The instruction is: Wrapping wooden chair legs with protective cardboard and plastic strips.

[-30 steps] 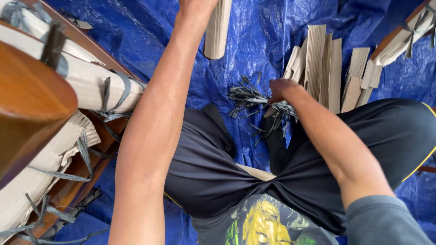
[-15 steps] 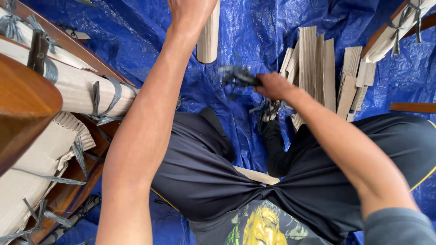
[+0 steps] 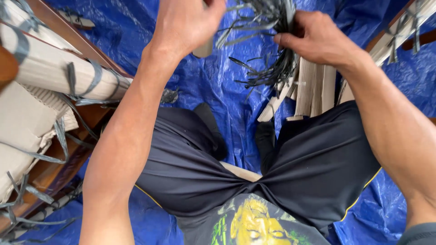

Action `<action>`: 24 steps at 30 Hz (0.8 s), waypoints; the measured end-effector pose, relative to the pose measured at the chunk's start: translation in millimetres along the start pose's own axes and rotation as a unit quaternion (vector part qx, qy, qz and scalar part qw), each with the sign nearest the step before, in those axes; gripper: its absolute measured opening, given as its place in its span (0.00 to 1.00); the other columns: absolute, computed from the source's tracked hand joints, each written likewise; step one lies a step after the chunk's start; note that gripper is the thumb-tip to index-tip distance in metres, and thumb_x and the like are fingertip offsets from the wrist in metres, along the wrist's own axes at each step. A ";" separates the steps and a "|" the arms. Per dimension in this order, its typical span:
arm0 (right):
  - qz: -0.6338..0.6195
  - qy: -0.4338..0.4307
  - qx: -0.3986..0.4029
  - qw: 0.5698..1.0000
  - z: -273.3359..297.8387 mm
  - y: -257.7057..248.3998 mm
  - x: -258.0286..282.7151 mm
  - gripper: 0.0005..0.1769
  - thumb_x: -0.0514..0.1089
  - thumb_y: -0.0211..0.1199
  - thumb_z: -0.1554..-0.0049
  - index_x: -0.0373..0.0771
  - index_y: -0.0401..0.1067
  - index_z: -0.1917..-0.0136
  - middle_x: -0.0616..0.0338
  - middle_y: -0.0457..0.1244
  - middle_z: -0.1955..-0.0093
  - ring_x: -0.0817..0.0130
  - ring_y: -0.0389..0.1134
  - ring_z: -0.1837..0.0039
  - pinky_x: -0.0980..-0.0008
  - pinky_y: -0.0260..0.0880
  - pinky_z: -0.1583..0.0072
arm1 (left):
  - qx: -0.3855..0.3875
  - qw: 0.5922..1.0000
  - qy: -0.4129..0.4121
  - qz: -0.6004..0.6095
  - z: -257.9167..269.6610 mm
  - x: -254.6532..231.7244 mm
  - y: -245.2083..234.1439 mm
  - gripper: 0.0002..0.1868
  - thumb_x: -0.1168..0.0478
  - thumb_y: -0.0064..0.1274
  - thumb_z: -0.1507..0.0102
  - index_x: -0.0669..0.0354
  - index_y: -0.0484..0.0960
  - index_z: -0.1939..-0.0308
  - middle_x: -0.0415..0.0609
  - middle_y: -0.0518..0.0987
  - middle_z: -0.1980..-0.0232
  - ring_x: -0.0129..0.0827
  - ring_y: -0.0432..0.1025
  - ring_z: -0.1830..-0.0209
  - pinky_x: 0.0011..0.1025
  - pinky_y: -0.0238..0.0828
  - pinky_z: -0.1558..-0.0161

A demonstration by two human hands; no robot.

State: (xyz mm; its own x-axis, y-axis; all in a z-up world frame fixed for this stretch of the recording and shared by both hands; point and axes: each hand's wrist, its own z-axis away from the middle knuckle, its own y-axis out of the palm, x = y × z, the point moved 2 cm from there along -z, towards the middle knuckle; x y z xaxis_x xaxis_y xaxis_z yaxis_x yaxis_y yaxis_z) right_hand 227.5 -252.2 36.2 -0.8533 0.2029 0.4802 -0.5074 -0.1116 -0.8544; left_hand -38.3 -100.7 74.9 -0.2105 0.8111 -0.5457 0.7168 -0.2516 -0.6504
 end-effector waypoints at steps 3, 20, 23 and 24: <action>-0.001 -0.028 -0.030 0.999 4.2 4.6 -17.1 0.25 0.55 0.71 0.36 0.27 0.73 0.53 0.42 0.65 0.63 0.53 0.67 0.60 0.55 0.66 0.57 | 0.217 0.975 -0.047 0.022 17.7 -16.8 40.4 0.05 0.63 0.57 0.39 0.57 0.87 0.64 0.54 0.83 0.69 0.46 0.78 0.69 0.43 0.73 0.65; 0.006 -0.004 -0.100 0.995 75.9 -16.5 -36.5 0.22 0.50 0.70 0.36 0.26 0.72 0.46 0.39 0.67 0.59 0.44 0.72 0.56 0.53 0.70 0.55 | 0.493 0.859 -0.076 -0.118 245.2 30.3 427.6 0.13 0.72 0.50 0.41 0.64 0.83 0.53 0.60 0.56 0.21 0.56 0.61 0.27 0.48 0.62 0.33; -0.004 0.002 -0.113 0.994 79.5 -17.9 -42.0 0.22 0.50 0.70 0.35 0.27 0.72 0.46 0.40 0.67 0.59 0.47 0.72 0.56 0.54 0.70 0.55 | 0.424 0.899 -0.073 -0.084 255.7 45.8 432.8 0.11 0.72 0.49 0.37 0.64 0.83 0.53 0.60 0.71 0.31 0.54 0.67 0.29 0.45 0.68 0.35; 0.003 -0.003 -0.120 0.993 79.4 -16.1 -43.0 0.23 0.51 0.70 0.34 0.26 0.71 0.47 0.40 0.67 0.59 0.47 0.72 0.56 0.55 0.70 0.55 | 0.407 0.908 -0.069 -0.073 255.1 49.2 425.8 0.12 0.73 0.49 0.40 0.66 0.83 0.56 0.61 0.75 0.37 0.54 0.71 0.36 0.44 0.71 0.39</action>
State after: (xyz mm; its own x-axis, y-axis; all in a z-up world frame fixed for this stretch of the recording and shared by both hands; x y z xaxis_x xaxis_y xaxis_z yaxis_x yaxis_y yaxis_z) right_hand 262.9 -336.4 45.0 -0.8572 0.1977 0.4755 -0.4595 0.1231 -0.8796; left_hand 86.9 -302.5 -363.8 -0.3855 0.8070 -0.4475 -0.0432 -0.5002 -0.8648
